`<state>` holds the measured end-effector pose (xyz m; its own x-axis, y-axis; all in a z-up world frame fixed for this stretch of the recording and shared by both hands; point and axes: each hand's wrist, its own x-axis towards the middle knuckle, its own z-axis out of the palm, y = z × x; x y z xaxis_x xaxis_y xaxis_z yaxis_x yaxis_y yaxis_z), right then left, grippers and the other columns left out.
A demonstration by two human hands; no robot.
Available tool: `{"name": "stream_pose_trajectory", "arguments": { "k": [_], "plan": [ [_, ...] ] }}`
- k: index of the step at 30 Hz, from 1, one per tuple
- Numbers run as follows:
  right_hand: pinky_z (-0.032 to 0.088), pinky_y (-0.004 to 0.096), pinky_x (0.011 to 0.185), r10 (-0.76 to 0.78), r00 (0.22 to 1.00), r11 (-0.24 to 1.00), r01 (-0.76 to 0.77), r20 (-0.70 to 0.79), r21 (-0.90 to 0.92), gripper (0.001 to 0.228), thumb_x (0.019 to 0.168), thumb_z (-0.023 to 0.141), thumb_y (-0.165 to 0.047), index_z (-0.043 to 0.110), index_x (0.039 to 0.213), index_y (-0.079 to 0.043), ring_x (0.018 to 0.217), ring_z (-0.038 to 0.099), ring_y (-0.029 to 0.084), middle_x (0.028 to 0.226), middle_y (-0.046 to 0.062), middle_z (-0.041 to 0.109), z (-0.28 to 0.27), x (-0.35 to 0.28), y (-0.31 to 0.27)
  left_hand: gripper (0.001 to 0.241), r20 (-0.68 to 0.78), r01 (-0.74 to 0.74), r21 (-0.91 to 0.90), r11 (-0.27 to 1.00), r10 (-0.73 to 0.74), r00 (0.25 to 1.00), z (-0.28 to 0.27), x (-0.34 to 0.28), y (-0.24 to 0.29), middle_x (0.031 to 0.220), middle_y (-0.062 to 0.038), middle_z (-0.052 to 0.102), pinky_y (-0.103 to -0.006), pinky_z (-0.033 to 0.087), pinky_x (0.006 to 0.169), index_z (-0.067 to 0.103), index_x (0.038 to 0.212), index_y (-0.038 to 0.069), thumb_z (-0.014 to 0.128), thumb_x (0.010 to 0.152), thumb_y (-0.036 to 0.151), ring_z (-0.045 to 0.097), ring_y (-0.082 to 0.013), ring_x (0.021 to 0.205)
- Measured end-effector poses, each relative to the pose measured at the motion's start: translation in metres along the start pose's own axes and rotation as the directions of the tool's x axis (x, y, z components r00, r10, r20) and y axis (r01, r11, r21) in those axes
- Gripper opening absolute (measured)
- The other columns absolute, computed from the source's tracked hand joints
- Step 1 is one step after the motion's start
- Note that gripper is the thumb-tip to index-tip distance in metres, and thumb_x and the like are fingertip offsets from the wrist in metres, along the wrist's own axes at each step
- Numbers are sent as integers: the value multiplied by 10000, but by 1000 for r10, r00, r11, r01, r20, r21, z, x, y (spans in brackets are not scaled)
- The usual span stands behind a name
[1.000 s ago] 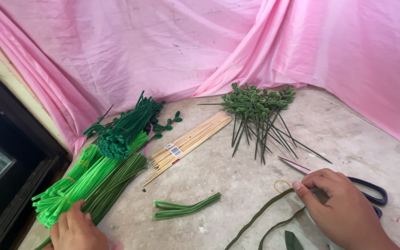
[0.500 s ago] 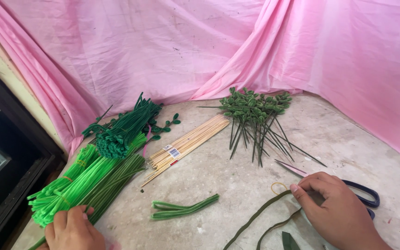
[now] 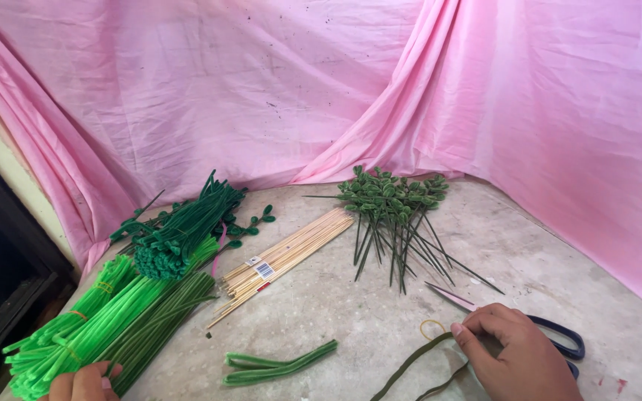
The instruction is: The person cuts green plastic strips with scissors and then folds and attaches the pieces to green stems to create leaf shapes.
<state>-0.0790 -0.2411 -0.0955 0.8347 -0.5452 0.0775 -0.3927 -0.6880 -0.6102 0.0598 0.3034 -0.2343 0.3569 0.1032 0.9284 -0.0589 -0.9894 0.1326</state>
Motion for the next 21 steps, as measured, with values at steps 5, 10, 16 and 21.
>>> {"name": "stream_pose_trajectory", "arguments": {
  "k": [5, 10, 16, 21],
  "plan": [
    [496, 204, 875, -117, 991, 992, 120, -67, 41, 219, 860, 722, -403, 818, 773, -226, 952, 692, 17, 898, -174, 792, 7, 3, 15, 174, -60, 5, 10, 1000, -4, 998, -32, 20, 40, 955, -118, 632, -486, 435, 863, 736, 997, 114, 604, 1054, 212, 521, -356, 823],
    [479, 305, 886, -629, 604, 709, 704, -489, -41, 108, 839, 737, -234, 750, 765, -157, 834, 670, 144, 866, -63, 745, 16, -5, 17, 258, 70, 199, 139, 970, -210, 975, -87, 61, 121, 1130, -56, 679, -545, 392, 901, 725, 1172, 235, 685, 917, 217, 637, -365, 1099],
    [475, 313, 895, -704, 647, 569, 761, -292, 312, 269, 833, 750, -503, 860, 925, -275, 904, 729, 102, 891, -89, 841, 31, -71, -70, 175, 719, 975, -171, 146, -657, 224, -152, 152, 231, 1009, -110, 769, -357, 527, 890, 782, 1111, 93, 634, 1021, 66, 695, -230, 904],
    [554, 289, 836, -504, 862, 565, 373, -50, 736, 209, 788, 844, -218, 899, 960, -112, 853, 810, 155, 882, 39, 910, 44, -90, -84, 169, 842, 975, -134, -177, -539, 17, -150, 140, 277, 951, -168, 746, -344, 520, 745, 787, 1102, 24, 654, 997, 28, 652, -253, 786]
  ]
}}
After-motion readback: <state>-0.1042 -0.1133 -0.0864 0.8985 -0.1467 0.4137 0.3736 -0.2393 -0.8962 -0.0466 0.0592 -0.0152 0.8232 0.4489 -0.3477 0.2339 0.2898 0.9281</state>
